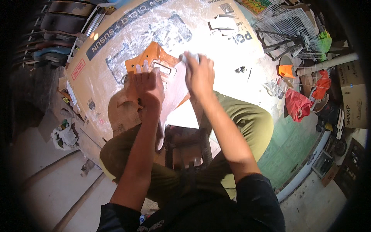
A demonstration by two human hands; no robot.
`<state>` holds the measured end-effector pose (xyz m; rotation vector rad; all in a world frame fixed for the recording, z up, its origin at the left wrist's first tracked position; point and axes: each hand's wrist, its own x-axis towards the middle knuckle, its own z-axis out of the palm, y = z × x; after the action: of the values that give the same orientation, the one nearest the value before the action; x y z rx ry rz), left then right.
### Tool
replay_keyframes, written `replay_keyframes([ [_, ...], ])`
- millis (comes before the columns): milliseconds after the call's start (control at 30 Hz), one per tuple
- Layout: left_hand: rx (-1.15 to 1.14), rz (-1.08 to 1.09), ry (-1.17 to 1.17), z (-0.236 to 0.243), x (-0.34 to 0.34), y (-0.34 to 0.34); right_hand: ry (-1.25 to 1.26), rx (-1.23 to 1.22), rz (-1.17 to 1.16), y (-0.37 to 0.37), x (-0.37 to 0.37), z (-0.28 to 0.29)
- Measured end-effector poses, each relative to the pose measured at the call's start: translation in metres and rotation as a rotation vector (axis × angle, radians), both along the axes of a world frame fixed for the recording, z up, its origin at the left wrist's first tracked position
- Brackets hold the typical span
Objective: The person sands the surface and edges of a wooden electric guitar body using a sanding block, frequently turning the guitar over and wiping away dust with a cloth.
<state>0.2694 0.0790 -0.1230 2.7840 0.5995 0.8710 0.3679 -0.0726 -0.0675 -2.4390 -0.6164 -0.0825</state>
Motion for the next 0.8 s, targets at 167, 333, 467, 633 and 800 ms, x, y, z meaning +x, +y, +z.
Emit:
replay_keyframes([
  [167, 0.019, 0.026, 0.089, -0.006, -0.01, 0.005, 0.083, -0.042, 0.039, -0.017, -0.054, -0.011],
  [333, 0.02, 0.032, 0.033, -0.007, -0.001, -0.003, -0.023, 0.009, -0.031, 0.004, -0.002, -0.006],
  [467, 0.01, 0.026, 0.147, -0.01, -0.009, 0.006, 0.046, -0.018, -0.01, -0.01, -0.038, -0.007],
  [633, 0.05, 0.04, 0.086, -0.004, -0.005, 0.0, -0.003, 0.014, 0.017, -0.005, -0.016, -0.004],
  [800, 0.008, 0.041, 0.097, -0.003, -0.005, 0.0, 0.037, -0.021, -0.03, -0.013, -0.039, -0.013],
])
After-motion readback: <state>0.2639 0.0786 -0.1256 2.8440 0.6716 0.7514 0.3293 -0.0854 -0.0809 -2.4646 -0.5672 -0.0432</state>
